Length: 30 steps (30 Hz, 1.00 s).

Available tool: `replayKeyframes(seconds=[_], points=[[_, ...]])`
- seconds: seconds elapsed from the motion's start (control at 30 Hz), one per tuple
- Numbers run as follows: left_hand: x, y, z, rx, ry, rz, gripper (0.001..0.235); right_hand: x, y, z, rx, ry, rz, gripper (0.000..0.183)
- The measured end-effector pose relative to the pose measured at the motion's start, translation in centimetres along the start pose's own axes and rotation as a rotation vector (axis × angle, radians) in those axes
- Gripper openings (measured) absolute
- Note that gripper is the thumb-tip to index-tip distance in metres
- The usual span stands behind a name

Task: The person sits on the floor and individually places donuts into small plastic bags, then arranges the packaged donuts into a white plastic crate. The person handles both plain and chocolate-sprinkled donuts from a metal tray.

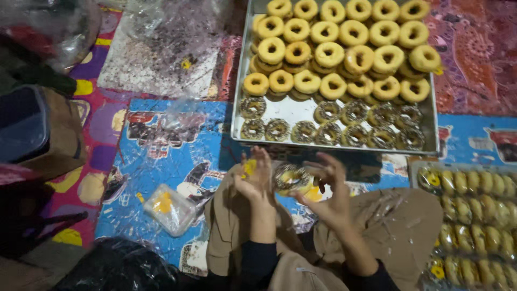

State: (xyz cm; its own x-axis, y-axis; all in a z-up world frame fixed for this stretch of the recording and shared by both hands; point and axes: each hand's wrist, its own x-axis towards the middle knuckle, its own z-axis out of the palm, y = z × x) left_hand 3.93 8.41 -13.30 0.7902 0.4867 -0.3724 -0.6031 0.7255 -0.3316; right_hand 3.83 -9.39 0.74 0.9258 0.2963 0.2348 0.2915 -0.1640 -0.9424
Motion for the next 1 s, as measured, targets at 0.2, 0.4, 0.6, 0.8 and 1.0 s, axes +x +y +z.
replayKeyframes(seconds=[0.2, 0.4, 0.6, 0.8, 1.0], points=[[-7.5, -7.1, 3.0, 0.565, -0.364, -0.057, 0.068, -2.0, 0.4, -2.0, -0.122, -0.151, -0.029, 0.096], [-11.3, -7.3, 2.7, 1.126, -0.133, 0.124, 0.076, -2.3, -3.6, -4.2, 0.013, 0.235, -0.222, 0.060], [-12.2, -6.2, 5.2, 1.881, -1.260, 0.352, 0.035, -1.4, -4.0, -10.3, 0.030, -0.512, -0.142, 0.059], [-16.1, -6.9, 12.9, 1.905, -1.680, 0.534, 0.021, -2.7, -4.0, -13.2, 0.192, -0.288, -0.312, 0.025], [-19.7, -8.9, 16.9, 1.968, -1.636, 0.667, 0.021, -3.8, -3.3, -10.6, -0.365, -0.010, -0.750, 0.019]])
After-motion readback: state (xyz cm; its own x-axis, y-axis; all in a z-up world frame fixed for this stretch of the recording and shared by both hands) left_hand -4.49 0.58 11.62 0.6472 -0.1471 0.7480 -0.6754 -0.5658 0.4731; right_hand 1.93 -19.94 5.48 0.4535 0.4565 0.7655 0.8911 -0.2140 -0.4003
